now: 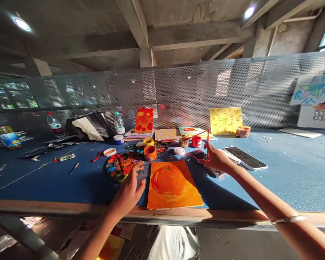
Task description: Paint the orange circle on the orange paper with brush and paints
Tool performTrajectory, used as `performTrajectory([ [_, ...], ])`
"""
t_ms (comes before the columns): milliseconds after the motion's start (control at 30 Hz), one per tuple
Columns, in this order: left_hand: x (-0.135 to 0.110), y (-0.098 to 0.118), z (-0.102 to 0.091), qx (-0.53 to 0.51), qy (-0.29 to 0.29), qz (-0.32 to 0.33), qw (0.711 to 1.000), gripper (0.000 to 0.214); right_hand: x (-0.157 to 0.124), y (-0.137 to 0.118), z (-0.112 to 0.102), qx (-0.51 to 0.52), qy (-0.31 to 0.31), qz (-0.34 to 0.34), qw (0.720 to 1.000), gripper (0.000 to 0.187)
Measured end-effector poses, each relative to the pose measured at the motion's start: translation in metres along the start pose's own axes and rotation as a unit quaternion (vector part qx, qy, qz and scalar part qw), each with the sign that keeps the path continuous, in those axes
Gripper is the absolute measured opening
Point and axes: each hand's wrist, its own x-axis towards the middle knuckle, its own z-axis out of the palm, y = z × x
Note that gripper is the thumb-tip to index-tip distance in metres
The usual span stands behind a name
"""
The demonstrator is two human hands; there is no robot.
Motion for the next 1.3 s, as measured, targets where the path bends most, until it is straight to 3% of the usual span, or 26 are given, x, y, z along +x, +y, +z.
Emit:
performTrajectory([
  [100,0.0,0.0,0.0,0.004,0.004,0.0,1.0,0.054,0.004,-0.03,-0.021,0.054,0.003,0.038,0.998,0.032],
  [200,0.0,-0.001,0.0,0.014,0.006,0.002,1.0,0.051,0.007,-0.073,-0.041,0.299,0.006,0.121,0.947,0.016],
  [333,0.001,-0.004,0.001,0.015,0.021,0.009,1.0,0.05,0.013,-0.124,-0.055,0.452,0.034,0.127,0.883,0.023],
  [467,0.002,-0.007,0.0,-0.008,0.009,0.004,1.0,0.046,0.018,-0.152,-0.061,0.513,0.027,0.144,0.846,0.031],
  [633,0.003,-0.01,0.002,-0.005,0.02,-0.002,1.0,0.047,0.021,-0.169,-0.062,0.581,-0.003,0.144,0.801,0.027],
  [733,0.003,-0.012,0.004,-0.003,0.029,0.004,1.0,0.046,0.024,-0.178,-0.06,0.588,-0.028,0.138,0.797,0.034],
  [833,0.003,-0.013,0.005,0.0,0.031,0.005,0.999,0.046,0.026,-0.186,-0.06,0.561,-0.037,0.143,0.815,0.042],
  [933,0.002,-0.012,0.004,0.006,0.036,0.012,0.999,0.046,0.025,-0.18,-0.062,0.526,-0.022,0.11,0.843,0.034],
  [1000,0.002,-0.01,0.003,0.008,0.036,0.011,0.999,0.045,0.022,-0.161,-0.061,0.391,-0.002,0.114,0.913,0.032],
  [1067,0.001,-0.008,0.003,0.011,0.031,0.001,0.999,0.045,0.017,-0.132,-0.054,0.122,-0.003,0.166,0.979,0.034],
  [1100,0.001,-0.007,0.003,0.012,0.03,-0.002,0.999,0.045,0.014,-0.116,-0.048,-0.021,-0.03,0.196,0.98,0.035],
  [1133,0.001,-0.007,0.003,0.014,0.031,-0.002,0.999,0.046,0.01,-0.099,-0.04,-0.149,-0.08,0.226,0.959,0.037],
  [1300,0.001,-0.008,0.004,0.028,0.057,0.02,0.998,0.046,0.003,-0.045,0.002,-0.253,-0.201,0.277,0.905,0.042],
])
